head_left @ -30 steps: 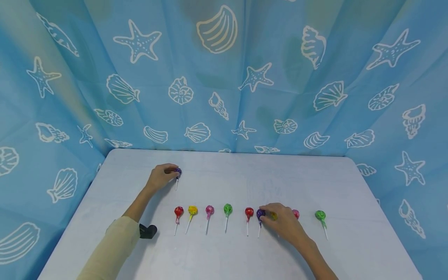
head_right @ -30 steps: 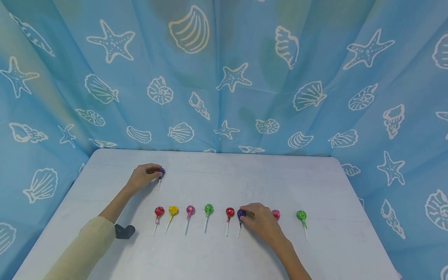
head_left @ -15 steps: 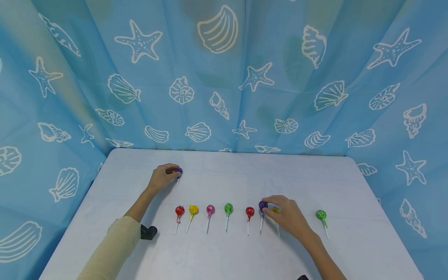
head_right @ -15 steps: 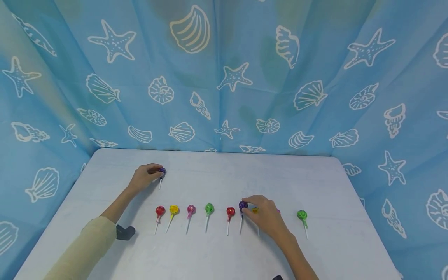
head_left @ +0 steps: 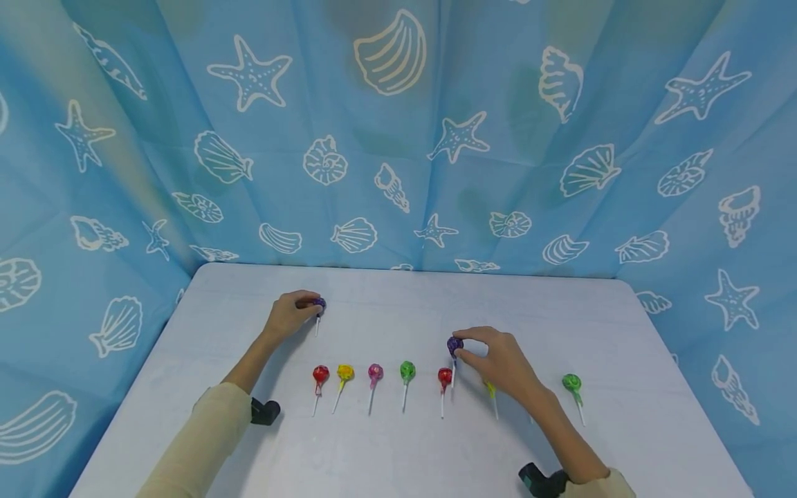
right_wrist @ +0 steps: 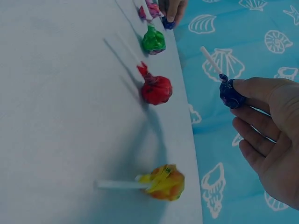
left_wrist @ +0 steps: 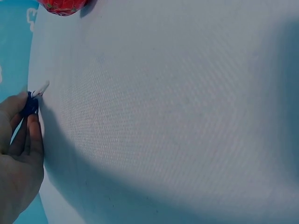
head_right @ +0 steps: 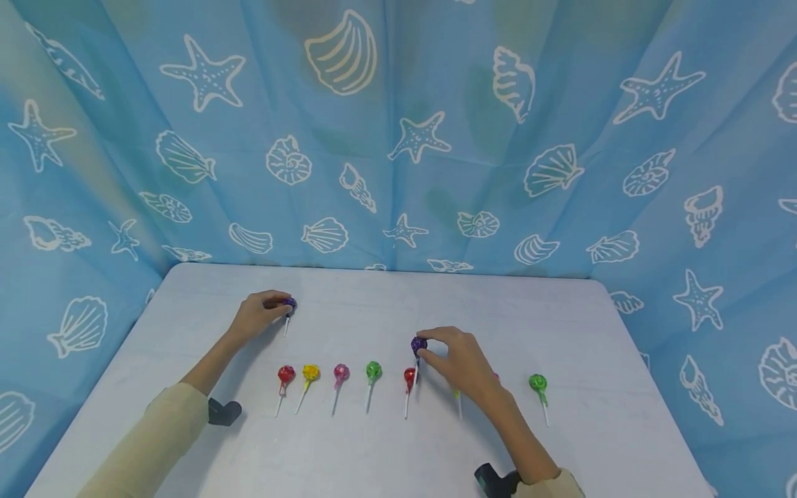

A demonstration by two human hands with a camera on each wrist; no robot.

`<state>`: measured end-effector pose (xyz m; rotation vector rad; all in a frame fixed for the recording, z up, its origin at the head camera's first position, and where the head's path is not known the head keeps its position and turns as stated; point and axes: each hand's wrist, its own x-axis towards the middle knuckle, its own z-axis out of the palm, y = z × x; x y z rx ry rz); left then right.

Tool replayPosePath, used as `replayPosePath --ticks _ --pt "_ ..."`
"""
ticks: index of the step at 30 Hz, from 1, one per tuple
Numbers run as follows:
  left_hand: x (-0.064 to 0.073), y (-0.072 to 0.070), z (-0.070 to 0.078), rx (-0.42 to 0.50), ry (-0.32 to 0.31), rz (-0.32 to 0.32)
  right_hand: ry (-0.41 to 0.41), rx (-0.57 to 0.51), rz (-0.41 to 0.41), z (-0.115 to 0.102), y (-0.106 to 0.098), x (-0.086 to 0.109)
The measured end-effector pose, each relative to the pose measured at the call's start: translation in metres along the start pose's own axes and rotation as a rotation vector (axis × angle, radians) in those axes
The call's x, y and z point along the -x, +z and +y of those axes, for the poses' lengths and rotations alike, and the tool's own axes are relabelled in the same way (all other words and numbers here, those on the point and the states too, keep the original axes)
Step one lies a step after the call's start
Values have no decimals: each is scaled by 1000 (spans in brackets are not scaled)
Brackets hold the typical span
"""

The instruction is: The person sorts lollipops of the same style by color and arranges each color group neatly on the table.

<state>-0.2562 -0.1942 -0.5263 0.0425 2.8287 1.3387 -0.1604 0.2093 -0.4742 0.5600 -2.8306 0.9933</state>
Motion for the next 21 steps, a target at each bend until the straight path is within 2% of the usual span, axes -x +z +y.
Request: replayPosePath --ticks 9,15,21 --pt "0 0 -1 13 -8 0 -31 -99 -53 -23 8 -30" --pt "1 -1 -3 19 -14 1 -32 -137 -84 -40 28 -51" --pt "0 -2 -3 31 10 -2 -23 -183 -85 -51 49 -73"
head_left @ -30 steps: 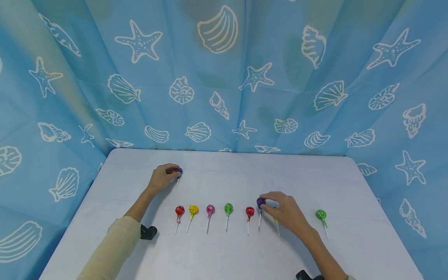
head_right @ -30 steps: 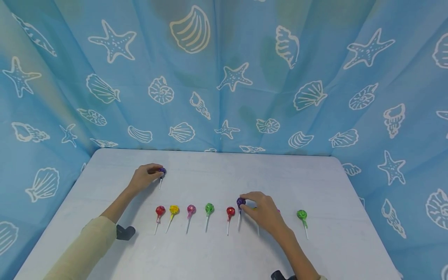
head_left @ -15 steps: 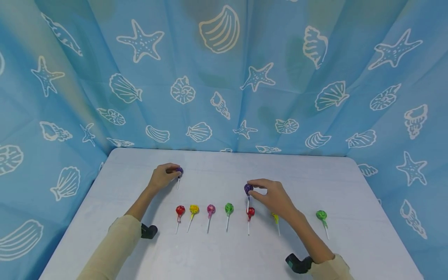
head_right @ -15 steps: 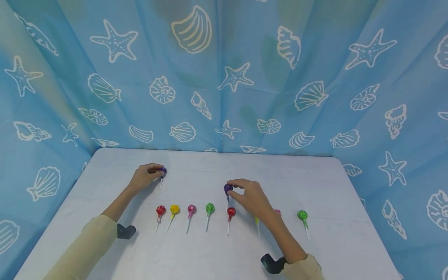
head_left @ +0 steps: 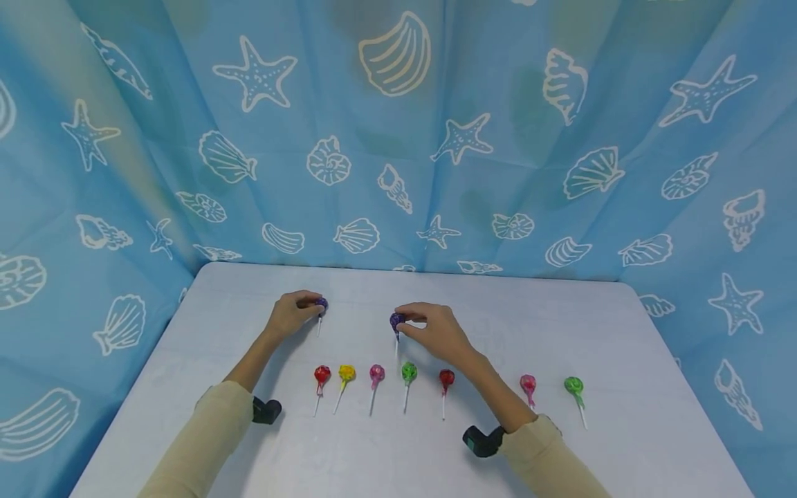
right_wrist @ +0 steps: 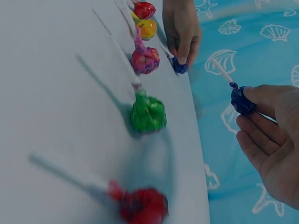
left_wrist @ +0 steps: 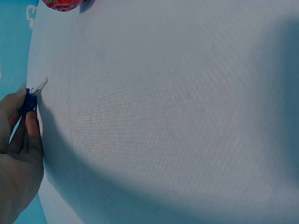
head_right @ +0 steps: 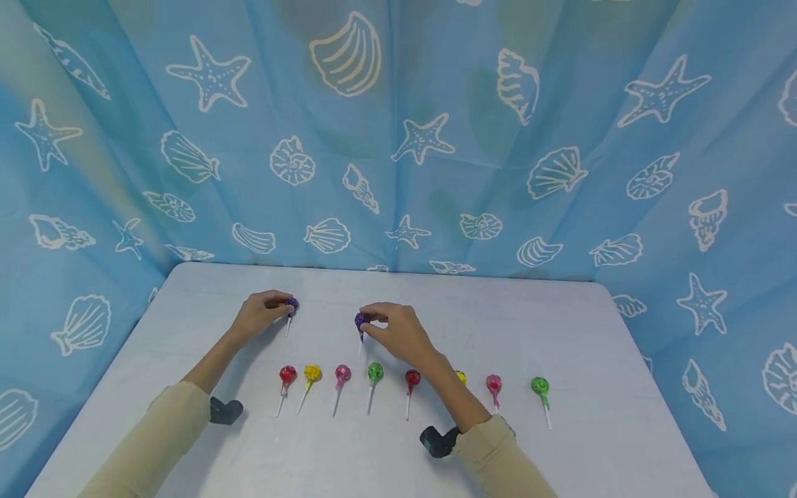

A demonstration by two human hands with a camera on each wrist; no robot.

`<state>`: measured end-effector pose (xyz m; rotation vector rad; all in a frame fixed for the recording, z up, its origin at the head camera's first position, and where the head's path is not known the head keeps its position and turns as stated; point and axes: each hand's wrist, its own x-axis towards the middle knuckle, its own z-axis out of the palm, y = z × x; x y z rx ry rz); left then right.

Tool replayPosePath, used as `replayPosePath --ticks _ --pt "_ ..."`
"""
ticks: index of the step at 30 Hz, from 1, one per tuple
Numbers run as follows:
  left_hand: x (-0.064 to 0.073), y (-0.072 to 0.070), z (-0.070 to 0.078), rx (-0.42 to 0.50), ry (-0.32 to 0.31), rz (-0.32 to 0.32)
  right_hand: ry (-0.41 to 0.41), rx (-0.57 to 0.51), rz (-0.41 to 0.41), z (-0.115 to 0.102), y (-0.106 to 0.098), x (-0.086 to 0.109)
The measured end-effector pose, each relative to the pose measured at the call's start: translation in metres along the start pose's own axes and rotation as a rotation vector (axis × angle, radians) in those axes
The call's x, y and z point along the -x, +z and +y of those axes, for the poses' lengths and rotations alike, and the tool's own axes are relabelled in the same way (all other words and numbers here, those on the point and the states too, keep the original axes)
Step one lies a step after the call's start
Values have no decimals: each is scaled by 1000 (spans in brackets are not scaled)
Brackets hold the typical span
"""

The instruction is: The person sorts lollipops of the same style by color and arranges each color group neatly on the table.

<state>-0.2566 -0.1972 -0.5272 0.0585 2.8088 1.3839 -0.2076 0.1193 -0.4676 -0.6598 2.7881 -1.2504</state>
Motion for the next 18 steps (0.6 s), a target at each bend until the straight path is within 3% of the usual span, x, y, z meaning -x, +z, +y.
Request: replayPosePath --ticks 18 --pt "-2 -2 -1 27 -10 -25 54 -102 29 -2 35 -65"
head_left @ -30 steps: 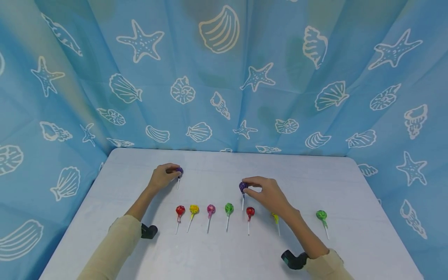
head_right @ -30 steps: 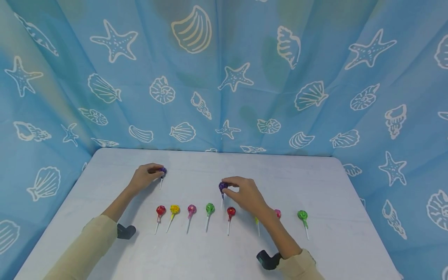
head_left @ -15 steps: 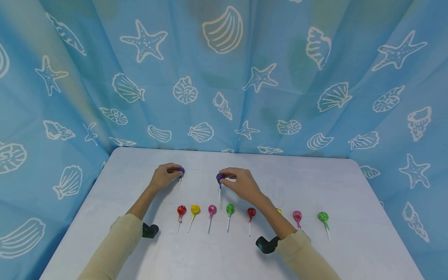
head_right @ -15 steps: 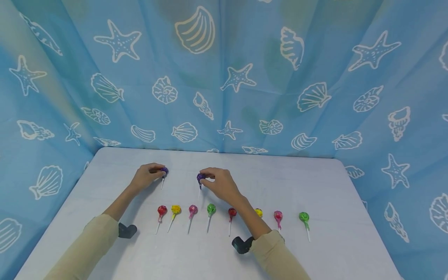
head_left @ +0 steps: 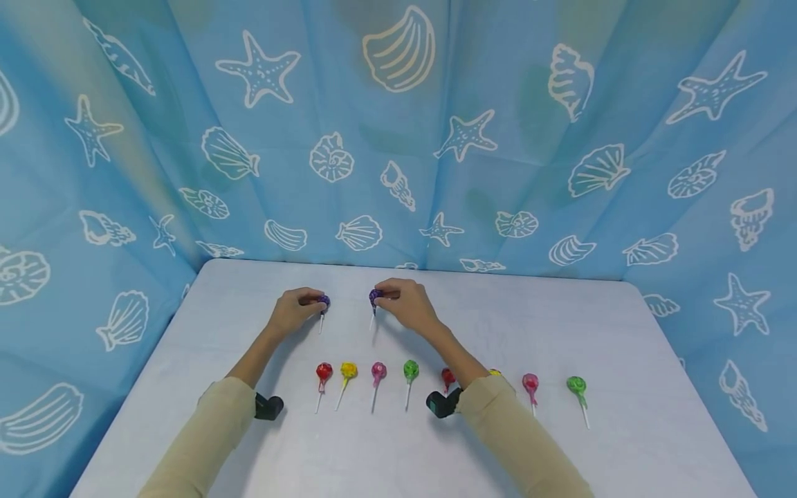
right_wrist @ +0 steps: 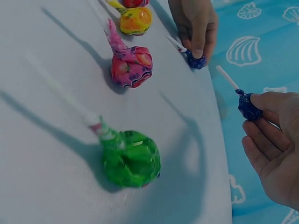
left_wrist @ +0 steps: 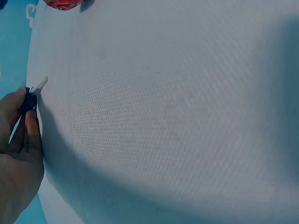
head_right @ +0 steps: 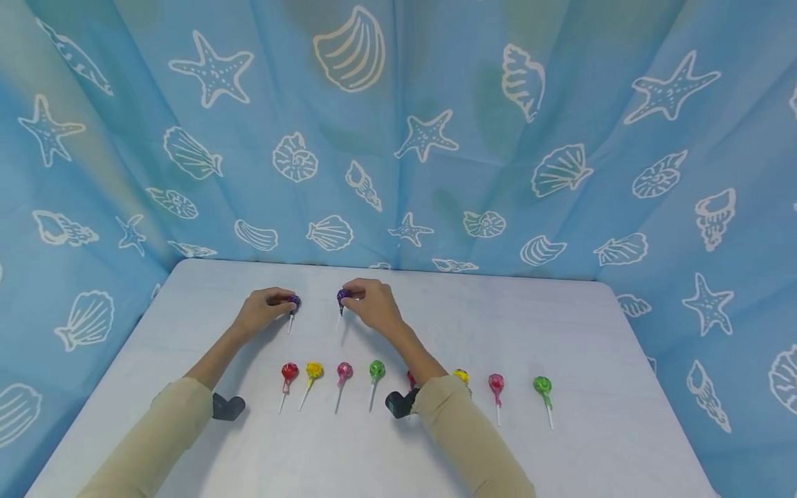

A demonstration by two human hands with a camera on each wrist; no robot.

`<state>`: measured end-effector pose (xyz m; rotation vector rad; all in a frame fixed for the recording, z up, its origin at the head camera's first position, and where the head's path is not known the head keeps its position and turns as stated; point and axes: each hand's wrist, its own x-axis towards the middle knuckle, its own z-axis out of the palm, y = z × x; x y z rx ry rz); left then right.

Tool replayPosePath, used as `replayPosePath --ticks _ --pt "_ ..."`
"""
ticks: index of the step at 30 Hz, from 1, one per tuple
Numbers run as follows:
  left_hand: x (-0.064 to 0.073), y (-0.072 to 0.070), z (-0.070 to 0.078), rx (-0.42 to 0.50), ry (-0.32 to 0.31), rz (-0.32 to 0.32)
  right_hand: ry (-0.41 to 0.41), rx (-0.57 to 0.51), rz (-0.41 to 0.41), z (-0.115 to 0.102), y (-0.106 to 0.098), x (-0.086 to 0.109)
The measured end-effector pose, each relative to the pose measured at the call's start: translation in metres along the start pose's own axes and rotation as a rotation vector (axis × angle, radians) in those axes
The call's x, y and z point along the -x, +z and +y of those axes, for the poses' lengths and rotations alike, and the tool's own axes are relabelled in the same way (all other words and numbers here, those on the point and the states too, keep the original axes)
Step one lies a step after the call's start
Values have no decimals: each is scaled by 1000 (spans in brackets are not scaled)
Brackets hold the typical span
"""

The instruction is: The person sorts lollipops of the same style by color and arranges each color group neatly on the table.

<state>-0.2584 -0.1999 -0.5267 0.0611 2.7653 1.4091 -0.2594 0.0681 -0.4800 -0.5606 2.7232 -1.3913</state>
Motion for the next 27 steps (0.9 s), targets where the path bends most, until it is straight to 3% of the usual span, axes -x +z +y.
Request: replayPosePath --ticks 10,27 --pt "1 1 1 13 -10 4 86 -25 22 3 24 -18" --pt "0 2 2 -3 -21 15 178 34 -1 13 51 -23"
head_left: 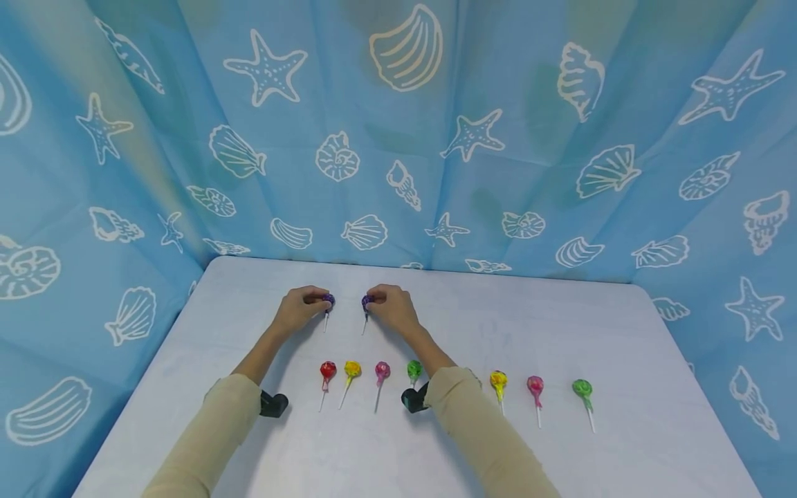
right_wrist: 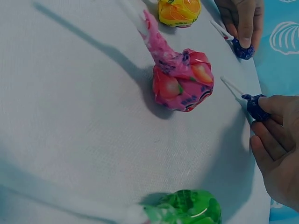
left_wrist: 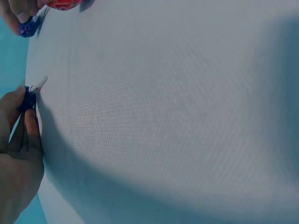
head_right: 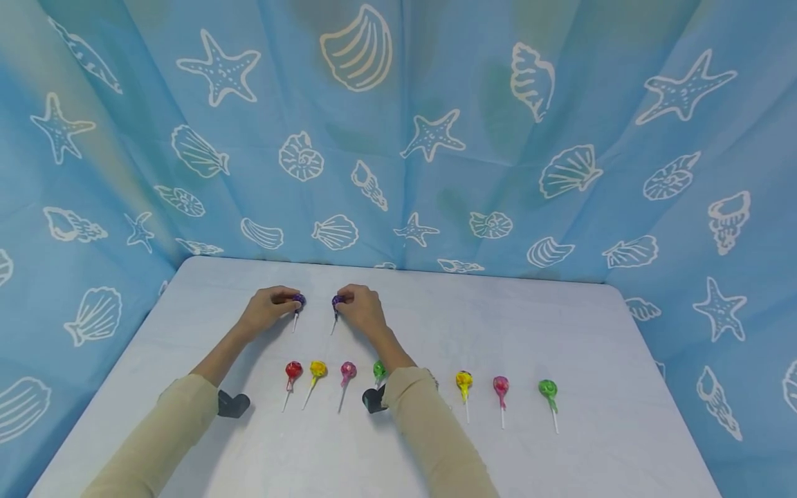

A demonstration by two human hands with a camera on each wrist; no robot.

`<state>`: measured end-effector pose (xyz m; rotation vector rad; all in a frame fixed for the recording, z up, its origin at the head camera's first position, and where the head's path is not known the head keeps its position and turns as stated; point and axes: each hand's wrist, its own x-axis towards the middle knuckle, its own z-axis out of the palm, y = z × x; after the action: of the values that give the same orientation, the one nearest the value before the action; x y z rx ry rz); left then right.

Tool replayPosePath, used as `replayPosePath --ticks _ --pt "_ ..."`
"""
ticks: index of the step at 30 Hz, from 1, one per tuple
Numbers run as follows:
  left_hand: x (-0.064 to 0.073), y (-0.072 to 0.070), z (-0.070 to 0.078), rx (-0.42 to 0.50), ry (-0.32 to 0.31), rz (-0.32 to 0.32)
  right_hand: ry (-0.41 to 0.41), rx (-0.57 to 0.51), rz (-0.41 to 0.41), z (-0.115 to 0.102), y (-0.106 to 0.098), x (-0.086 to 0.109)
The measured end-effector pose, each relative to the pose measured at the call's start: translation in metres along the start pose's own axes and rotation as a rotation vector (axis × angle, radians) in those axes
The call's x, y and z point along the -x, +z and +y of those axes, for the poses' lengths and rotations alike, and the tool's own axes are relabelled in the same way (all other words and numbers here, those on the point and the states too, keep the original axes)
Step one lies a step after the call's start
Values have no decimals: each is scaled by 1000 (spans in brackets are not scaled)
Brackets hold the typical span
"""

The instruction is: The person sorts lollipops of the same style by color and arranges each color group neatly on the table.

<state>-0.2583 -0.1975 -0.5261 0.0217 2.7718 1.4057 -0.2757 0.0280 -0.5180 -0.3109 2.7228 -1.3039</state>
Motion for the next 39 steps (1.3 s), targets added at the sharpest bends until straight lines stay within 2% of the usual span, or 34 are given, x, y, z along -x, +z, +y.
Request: replayPosePath --ticks 11,30,39 --pt "0 0 1 -6 -28 4 -4 -17 -2 1 1 1" --pt "-1 0 1 2 -32 -10 -7 -4 -8 0 2 3" --pt "-4 0 -2 8 -12 -16 -11 -9 -9 2 5 1"
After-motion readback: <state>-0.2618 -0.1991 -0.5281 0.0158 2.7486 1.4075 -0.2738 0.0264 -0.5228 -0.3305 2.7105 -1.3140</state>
